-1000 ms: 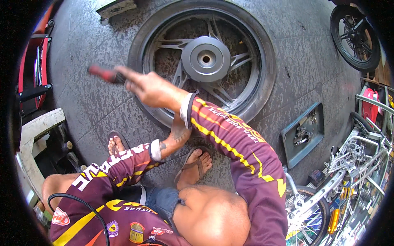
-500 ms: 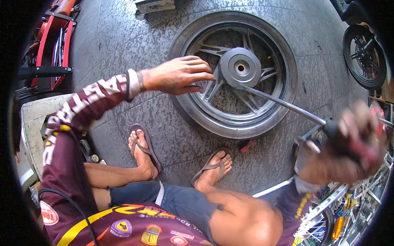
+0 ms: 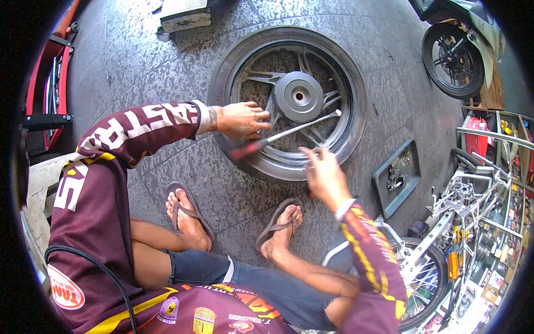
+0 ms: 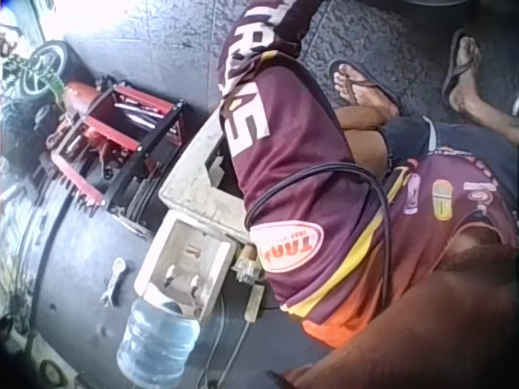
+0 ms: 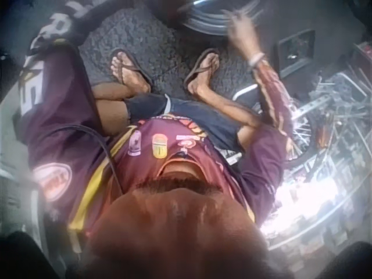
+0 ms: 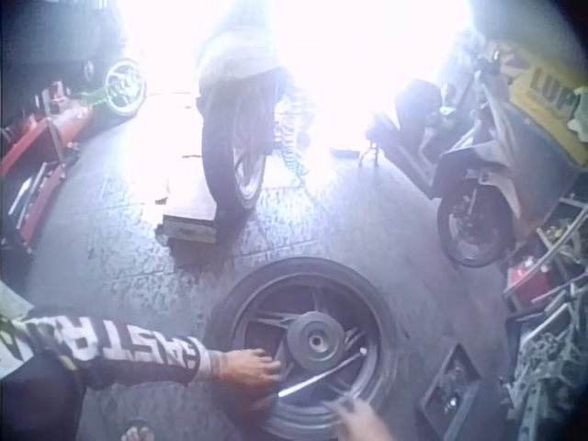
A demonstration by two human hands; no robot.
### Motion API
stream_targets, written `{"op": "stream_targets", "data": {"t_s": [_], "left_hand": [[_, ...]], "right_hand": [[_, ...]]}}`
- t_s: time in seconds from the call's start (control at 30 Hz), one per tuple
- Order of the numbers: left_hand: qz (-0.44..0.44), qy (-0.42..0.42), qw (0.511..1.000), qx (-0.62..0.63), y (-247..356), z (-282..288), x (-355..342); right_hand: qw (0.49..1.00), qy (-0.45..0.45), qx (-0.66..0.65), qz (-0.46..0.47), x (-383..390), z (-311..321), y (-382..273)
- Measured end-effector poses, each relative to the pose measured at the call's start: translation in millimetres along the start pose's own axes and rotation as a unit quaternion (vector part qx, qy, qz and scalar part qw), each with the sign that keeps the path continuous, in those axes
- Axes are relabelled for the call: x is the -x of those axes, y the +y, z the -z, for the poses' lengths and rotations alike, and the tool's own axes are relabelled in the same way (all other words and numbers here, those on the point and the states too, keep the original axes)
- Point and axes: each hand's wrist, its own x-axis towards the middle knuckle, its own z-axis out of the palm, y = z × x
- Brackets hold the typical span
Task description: The person uses a tire iron to pry a tire off the rim of a motorcycle wheel by hand while sitting on the floor, using their feet to hold the wheel in place.
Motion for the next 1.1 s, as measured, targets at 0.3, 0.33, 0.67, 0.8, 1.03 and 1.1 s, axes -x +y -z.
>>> {"op": "stream_targets", "data": {"t_s": [0.3, 0.33, 0.67, 0.8, 1.03, 1.1], "left_hand": [[-0.013, 0.004, 0.993, 0.121, 11, 16, 55], [-0.038, 0.003, 0.99, 0.136, 7, 20, 55], [0.029, -0.026, 0.983, 0.182, 5, 50, 14], [0.047, -0.164, 0.985, 0.001, -3, 26, 24], [-0.013, -0.159, 0.987, 0.031, -23, 4, 25], [-0.017, -0.126, 0.992, 0.023, -21, 4, 29]], "right_hand": [[0.983, 0.112, 0.005, 0.142, -78, -97, -33], [0.982, 0.112, -0.024, 0.153, -77, -92, -29], [0.688, 0.498, -0.496, 0.181, 14, 88, -125], [0.691, 0.535, -0.485, 0.017, 80, 85, -141], [0.701, 0.426, -0.525, -0.228, 160, 25, -162], [0.666, 0.421, -0.55, -0.274, 173, 23, -175]]}}
